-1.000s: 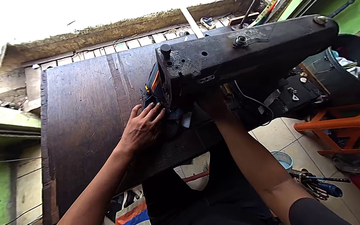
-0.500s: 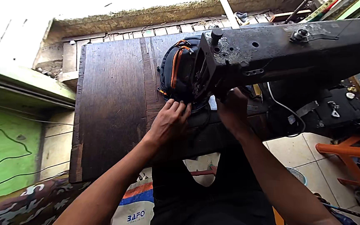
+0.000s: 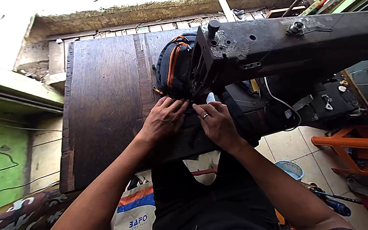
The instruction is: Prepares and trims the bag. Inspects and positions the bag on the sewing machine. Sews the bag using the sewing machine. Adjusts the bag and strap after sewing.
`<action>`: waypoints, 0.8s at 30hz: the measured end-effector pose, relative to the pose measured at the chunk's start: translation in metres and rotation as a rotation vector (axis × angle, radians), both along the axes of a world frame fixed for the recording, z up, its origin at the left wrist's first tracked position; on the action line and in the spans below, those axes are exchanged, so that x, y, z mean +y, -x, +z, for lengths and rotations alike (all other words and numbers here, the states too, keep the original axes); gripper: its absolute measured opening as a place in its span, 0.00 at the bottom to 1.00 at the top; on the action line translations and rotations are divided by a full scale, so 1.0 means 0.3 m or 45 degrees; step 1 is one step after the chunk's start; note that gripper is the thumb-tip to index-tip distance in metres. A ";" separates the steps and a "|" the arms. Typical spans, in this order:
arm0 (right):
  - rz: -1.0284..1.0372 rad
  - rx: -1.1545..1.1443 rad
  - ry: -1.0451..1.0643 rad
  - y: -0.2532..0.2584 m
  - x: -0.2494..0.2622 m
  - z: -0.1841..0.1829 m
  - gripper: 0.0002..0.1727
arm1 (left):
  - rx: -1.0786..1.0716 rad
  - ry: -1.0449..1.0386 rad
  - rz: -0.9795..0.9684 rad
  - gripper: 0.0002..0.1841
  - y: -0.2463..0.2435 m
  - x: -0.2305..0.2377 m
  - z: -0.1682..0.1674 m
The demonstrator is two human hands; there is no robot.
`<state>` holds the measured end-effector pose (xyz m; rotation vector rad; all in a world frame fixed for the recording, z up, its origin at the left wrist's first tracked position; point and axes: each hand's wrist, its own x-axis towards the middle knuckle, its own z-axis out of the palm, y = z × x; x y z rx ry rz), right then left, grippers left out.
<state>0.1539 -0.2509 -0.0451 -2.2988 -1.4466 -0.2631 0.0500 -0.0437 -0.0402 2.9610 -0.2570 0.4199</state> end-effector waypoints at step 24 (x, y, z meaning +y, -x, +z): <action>0.004 0.198 -0.192 -0.016 0.007 -0.046 0.19 | 0.148 -0.025 0.119 0.28 0.002 -0.026 0.028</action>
